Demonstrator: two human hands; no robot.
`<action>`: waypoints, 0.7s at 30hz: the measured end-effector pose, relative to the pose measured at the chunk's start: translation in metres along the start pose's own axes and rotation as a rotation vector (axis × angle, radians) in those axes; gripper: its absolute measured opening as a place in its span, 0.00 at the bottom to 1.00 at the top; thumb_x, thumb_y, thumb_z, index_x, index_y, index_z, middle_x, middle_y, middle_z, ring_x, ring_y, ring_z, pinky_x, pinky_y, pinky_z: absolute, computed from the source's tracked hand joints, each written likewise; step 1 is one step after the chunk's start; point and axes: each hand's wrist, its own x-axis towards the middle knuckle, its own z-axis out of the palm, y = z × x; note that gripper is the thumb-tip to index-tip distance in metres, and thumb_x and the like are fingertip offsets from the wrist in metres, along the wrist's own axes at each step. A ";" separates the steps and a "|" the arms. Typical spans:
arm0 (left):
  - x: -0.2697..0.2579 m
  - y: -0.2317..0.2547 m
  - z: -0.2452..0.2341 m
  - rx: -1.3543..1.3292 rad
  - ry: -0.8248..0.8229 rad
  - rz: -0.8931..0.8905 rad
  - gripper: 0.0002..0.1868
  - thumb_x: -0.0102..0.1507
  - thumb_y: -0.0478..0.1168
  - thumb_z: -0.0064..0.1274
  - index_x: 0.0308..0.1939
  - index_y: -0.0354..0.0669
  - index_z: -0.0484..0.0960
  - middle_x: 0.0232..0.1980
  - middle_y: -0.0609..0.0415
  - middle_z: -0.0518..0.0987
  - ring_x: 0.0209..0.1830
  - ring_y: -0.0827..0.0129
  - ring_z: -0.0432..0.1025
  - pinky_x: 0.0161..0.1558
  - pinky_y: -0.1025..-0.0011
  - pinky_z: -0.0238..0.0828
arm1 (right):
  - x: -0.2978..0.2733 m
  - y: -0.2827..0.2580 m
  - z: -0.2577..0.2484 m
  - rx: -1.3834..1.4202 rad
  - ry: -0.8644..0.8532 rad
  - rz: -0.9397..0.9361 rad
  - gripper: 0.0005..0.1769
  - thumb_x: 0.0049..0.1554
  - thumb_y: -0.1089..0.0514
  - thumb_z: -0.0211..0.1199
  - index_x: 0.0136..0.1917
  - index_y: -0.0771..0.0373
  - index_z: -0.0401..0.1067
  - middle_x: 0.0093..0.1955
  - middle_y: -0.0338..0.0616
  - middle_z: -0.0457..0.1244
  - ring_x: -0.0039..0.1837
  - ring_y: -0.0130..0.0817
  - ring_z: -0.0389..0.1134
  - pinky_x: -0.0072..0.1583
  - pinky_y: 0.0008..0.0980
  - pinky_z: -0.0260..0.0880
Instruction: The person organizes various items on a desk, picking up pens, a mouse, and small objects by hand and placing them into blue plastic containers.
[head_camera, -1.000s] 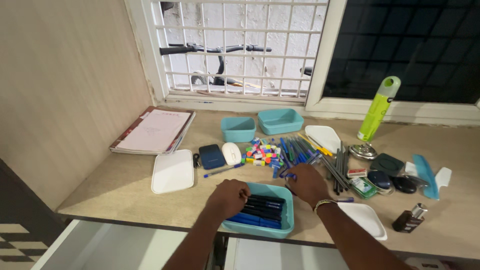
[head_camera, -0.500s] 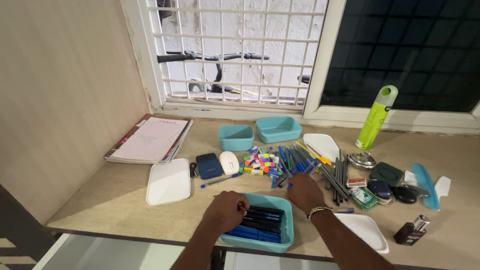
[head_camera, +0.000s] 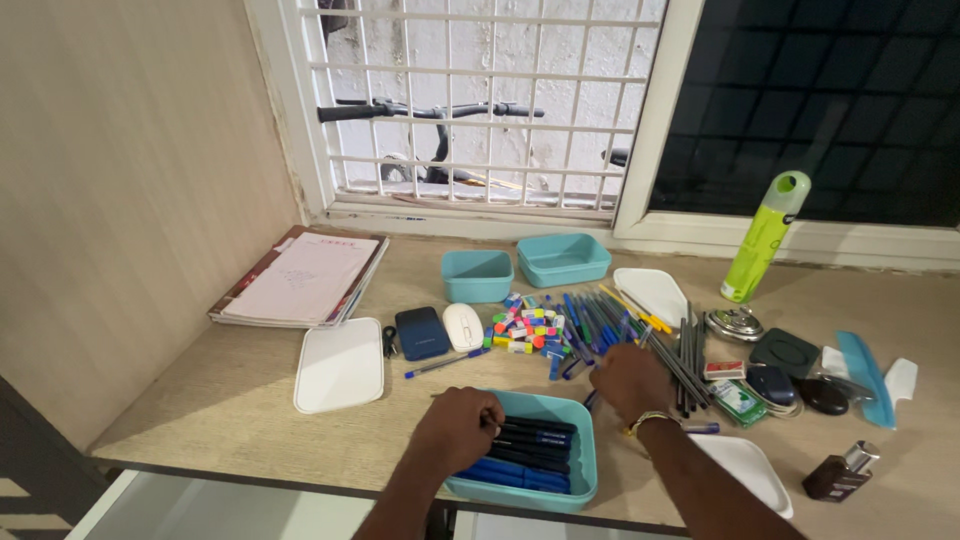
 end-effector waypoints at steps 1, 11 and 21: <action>0.001 -0.001 0.001 0.004 -0.004 0.001 0.06 0.55 0.32 0.59 0.35 0.42 0.87 0.35 0.50 0.86 0.38 0.60 0.82 0.45 0.67 0.78 | 0.004 0.002 -0.001 0.004 0.021 -0.025 0.14 0.47 0.46 0.70 0.42 0.56 0.80 0.46 0.50 0.71 0.51 0.50 0.73 0.55 0.47 0.73; 0.003 -0.005 0.008 0.019 0.030 0.000 0.06 0.55 0.32 0.59 0.36 0.43 0.86 0.35 0.49 0.85 0.38 0.58 0.81 0.44 0.65 0.77 | 0.091 0.037 0.046 0.284 0.172 -0.168 0.17 0.60 0.49 0.58 0.48 0.63 0.79 0.47 0.58 0.71 0.54 0.58 0.71 0.55 0.50 0.72; 0.005 -0.010 0.010 0.029 0.036 0.059 0.07 0.54 0.30 0.57 0.35 0.43 0.86 0.35 0.48 0.84 0.39 0.56 0.80 0.45 0.63 0.76 | 0.086 -0.016 0.034 -0.050 0.017 -0.212 0.11 0.55 0.52 0.60 0.44 0.53 0.82 0.49 0.52 0.71 0.54 0.55 0.72 0.58 0.50 0.73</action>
